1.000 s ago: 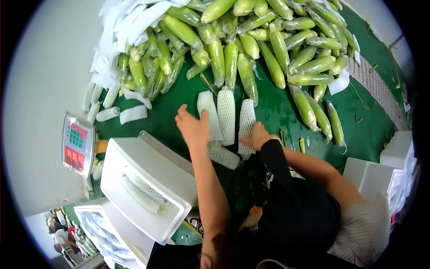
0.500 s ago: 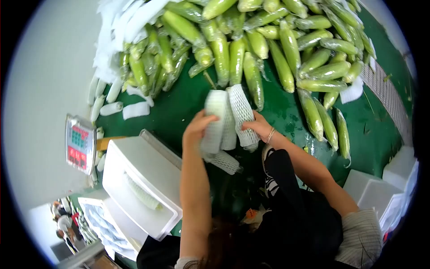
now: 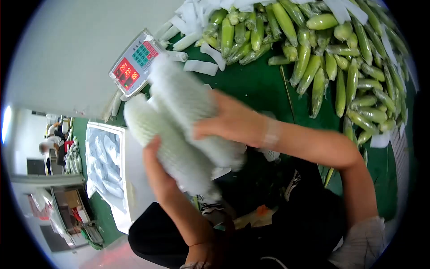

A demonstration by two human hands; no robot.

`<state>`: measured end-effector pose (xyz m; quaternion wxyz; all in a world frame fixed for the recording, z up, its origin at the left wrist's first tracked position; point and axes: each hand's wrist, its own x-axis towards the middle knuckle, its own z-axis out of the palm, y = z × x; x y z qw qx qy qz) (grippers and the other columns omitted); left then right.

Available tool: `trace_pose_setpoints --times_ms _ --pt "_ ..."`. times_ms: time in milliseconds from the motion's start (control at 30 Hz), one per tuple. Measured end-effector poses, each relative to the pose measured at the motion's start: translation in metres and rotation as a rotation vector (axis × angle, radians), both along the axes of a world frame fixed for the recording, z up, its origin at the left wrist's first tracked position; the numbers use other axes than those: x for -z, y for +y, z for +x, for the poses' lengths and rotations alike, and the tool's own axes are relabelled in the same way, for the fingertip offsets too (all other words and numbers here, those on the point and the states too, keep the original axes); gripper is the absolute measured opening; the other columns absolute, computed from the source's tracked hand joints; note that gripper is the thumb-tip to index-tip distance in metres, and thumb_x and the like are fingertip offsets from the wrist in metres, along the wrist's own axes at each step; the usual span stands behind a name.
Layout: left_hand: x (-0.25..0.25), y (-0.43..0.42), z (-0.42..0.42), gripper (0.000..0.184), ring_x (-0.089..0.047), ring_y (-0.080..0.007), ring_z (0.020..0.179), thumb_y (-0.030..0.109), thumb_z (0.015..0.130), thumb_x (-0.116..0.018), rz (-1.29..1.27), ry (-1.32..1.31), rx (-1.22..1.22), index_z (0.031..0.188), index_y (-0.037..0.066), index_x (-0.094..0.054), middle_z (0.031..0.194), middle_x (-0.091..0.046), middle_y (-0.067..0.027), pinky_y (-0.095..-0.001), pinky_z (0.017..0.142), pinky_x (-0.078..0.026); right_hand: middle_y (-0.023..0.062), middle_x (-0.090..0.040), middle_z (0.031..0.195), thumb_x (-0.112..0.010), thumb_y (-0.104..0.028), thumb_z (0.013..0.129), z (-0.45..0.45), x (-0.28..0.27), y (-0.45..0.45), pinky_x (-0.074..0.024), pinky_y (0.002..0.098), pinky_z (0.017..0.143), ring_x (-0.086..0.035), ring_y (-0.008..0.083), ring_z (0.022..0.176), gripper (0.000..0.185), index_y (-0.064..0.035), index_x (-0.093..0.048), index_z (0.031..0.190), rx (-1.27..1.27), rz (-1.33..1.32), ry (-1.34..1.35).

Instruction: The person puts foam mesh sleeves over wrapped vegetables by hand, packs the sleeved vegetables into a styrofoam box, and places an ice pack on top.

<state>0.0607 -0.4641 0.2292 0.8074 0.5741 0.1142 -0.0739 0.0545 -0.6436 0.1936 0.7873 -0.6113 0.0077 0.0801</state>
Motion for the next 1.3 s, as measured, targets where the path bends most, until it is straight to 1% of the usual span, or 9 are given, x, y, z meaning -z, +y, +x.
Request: trace_pose_setpoints --times_ms 200,267,300,400,600,800,967,1100,1300 --pt "0.080 0.122 0.112 0.044 -0.061 -0.0210 0.077 0.029 0.081 -0.059 0.238 0.353 0.296 0.110 -0.003 -0.052 0.093 -0.062 -0.0108 -0.0320 0.067 -0.052 0.0270 -0.048 0.118 -0.067 -0.021 0.062 0.094 0.041 0.096 -0.0451 0.0365 0.082 -0.054 0.0322 0.102 0.077 0.0146 -0.036 0.123 -0.300 -0.394 0.188" --pt "0.088 0.115 0.118 0.046 -0.061 -0.0243 0.080 0.029 0.082 -0.060 0.641 0.142 0.347 0.112 -0.006 -0.051 0.090 -0.062 -0.0110 -0.0350 0.072 -0.051 0.0265 -0.042 0.127 -0.062 -0.015 0.066 0.091 0.050 0.104 -0.0376 0.0383 0.094 -0.046 0.0341 0.114 0.073 0.0111 -0.032 0.128 -0.003 -0.991 -0.239" --pt "0.089 0.115 0.124 0.047 -0.057 -0.0307 0.096 0.022 0.081 -0.061 1.240 -0.157 0.350 0.116 -0.006 -0.049 0.103 -0.058 -0.0181 -0.0391 0.084 -0.047 0.0252 -0.039 0.131 -0.059 -0.011 0.068 0.083 0.057 0.106 -0.0326 0.0392 0.100 -0.041 0.0342 0.120 0.070 0.0088 -0.031 0.130 0.311 -1.271 -0.600" --pt "0.053 0.112 0.117 0.051 -0.037 -0.0358 0.122 0.009 0.074 -0.063 1.835 -0.989 0.065 0.122 0.003 -0.048 0.133 -0.037 -0.0214 -0.0429 0.096 -0.037 0.0224 -0.042 0.124 -0.053 -0.006 0.071 0.041 0.031 0.015 -0.0308 0.0431 0.100 -0.041 0.0369 0.114 0.057 0.0027 -0.036 0.125 0.356 -1.086 -0.997" --pt "-0.055 0.138 0.097 0.028 -0.059 -0.0270 0.092 -0.002 0.076 -0.058 1.450 -0.945 0.404 0.104 0.000 -0.056 0.105 -0.059 -0.0133 -0.0319 0.071 -0.049 0.0226 -0.038 0.120 -0.076 -0.017 0.056 -0.110 0.198 -0.030 -0.0404 0.0436 0.091 -0.042 0.0408 0.111 0.096 -0.0022 -0.023 0.134 0.116 -1.278 0.238" --pt "-0.066 0.192 0.028 0.025 -0.060 -0.0250 0.079 -0.002 0.073 -0.062 1.502 -0.728 0.434 0.097 -0.001 -0.056 0.094 -0.058 -0.0128 -0.0319 0.065 -0.050 0.0248 -0.052 0.108 -0.073 -0.020 0.059 -0.138 0.285 -0.044 -0.0459 0.0454 0.080 -0.053 0.0402 0.099 0.082 -0.0004 -0.031 0.126 0.220 -1.147 0.383" --pt "-0.045 0.213 0.012 0.026 -0.061 -0.0252 0.083 0.002 0.074 -0.063 1.419 -0.568 0.481 0.099 0.000 -0.057 0.099 -0.057 -0.0139 -0.0321 0.068 -0.051 0.0165 -0.061 0.074 -0.062 -0.023 0.063 -0.120 0.206 -0.104 -0.0470 0.0322 0.053 -0.059 0.0278 0.062 0.035 0.0052 -0.057 0.083 0.346 -0.424 0.679" --pt "-0.024 0.190 0.020 0.029 -0.061 -0.0228 0.084 0.000 0.076 -0.061 1.379 -0.680 0.546 0.104 0.000 -0.057 0.100 -0.057 -0.0146 -0.0304 0.066 -0.051 0.0088 -0.060 0.095 -0.054 -0.019 0.066 -0.166 0.142 -0.135 -0.0424 0.0236 0.074 -0.054 0.0169 0.083 0.049 0.0025 -0.056 0.110 0.314 -0.188 0.383" --pt "0.065 0.099 0.006 0.069 -0.047 -0.0336 0.112 0.024 0.068 -0.073 1.486 -0.741 0.961 0.127 0.010 -0.040 0.124 -0.043 -0.0208 -0.0407 0.082 -0.047 0.0096 -0.058 0.099 -0.050 0.000 0.065 -0.219 0.109 -0.112 -0.0447 0.0246 0.066 -0.054 0.0162 0.082 0.066 0.0037 -0.035 0.130 0.665 -0.248 0.266"
